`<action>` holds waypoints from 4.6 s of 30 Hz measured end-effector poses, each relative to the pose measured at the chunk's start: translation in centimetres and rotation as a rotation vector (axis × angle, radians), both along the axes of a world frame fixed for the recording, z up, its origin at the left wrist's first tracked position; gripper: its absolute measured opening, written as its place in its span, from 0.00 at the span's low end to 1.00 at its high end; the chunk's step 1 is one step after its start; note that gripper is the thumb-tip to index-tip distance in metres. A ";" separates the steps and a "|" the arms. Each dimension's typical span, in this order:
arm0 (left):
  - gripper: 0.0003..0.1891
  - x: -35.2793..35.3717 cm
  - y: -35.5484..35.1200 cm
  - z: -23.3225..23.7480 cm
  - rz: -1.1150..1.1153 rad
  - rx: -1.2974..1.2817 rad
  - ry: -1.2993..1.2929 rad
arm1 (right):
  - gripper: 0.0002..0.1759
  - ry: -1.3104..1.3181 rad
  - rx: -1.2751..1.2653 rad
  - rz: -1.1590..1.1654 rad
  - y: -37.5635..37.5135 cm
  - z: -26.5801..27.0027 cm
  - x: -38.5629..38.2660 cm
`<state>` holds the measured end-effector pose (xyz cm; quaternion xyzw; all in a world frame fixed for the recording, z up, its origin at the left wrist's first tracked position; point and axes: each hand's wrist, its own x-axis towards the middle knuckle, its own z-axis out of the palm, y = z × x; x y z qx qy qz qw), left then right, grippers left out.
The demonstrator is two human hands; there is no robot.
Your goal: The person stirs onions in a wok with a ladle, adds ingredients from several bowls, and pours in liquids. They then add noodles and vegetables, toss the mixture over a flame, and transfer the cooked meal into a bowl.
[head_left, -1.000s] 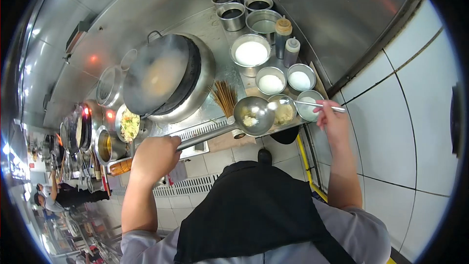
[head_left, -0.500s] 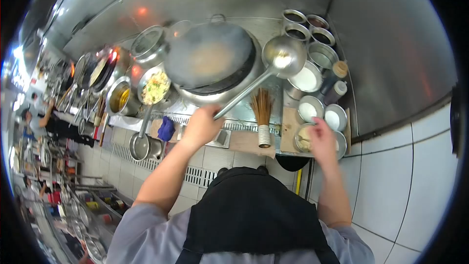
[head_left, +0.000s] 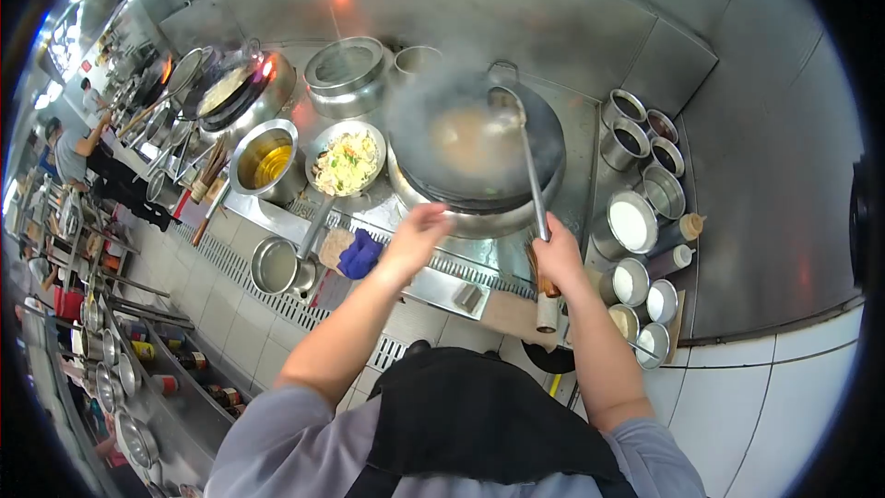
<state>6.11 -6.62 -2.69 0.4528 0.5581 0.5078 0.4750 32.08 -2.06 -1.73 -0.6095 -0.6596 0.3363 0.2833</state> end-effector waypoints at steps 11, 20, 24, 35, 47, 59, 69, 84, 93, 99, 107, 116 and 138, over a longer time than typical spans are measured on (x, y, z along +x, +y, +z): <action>0.11 -6.4 -1.2 4.8 0.016 0.027 -0.064 | 0.10 1.571 -0.937 -0.041 2.4 1.4 -4.7; 0.09 11.0 4.8 12.2 -0.719 0.311 0.223 | 0.07 1.064 -0.155 0.105 -1.1 5.6 -3.8; 0.10 24.0 11.3 10.4 -0.824 0.417 0.411 | 0.15 -0.018 -0.192 0.160 -0.4 2.1 0.8; 0.42 49.4 22.6 -1.7 -0.941 0.460 0.518 | 0.15 -0.201 -0.067 0.298 -4.6 -1.5 11.5; 0.31 42.2 22.3 11.0 -0.701 0.619 0.409 | 0.31 -0.218 -0.228 0.290 -3.4 0.6 13.1; 0.37 7.9 10.6 22.7 -0.065 0.500 -0.108 | 0.30 0.425 -0.347 0.202 -1.7 3.0 7.6; 0.34 -4.8 11.7 10.8 -0.127 -0.246 1.460 | 0.20 0.876 -0.607 0.234 -2.5 5.2 0.5; 0.25 -7.6 13.6 9.2 -0.334 -0.191 1.697 | 0.08 0.880 -0.538 0.080 -2.7 3.5 -3.3; 0.22 -8.5 12.3 10.9 -0.245 -0.196 1.686 | 0.05 0.855 -0.542 0.079 0.0 3.3 -3.3; 0.25 -8.3 12.6 11.3 -0.245 -0.255 1.717 | 0.07 0.881 -0.557 0.093 1.9 3.4 -2.7; 0.41 -4.8 13.7 11.7 0.047 -0.043 1.058 | 0.23 0.035 -0.102 -0.025 4.9 -1.3 -3.3; 0.39 18.6 16.0 14.9 -0.348 0.355 0.275 | 0.32 -0.206 -0.082 0.270 0.8 1.3 5.5; 0.40 52.6 21.3 -2.9 -0.765 0.283 0.326 | 0.33 -0.081 -0.127 0.318 -6.3 -2.8 13.6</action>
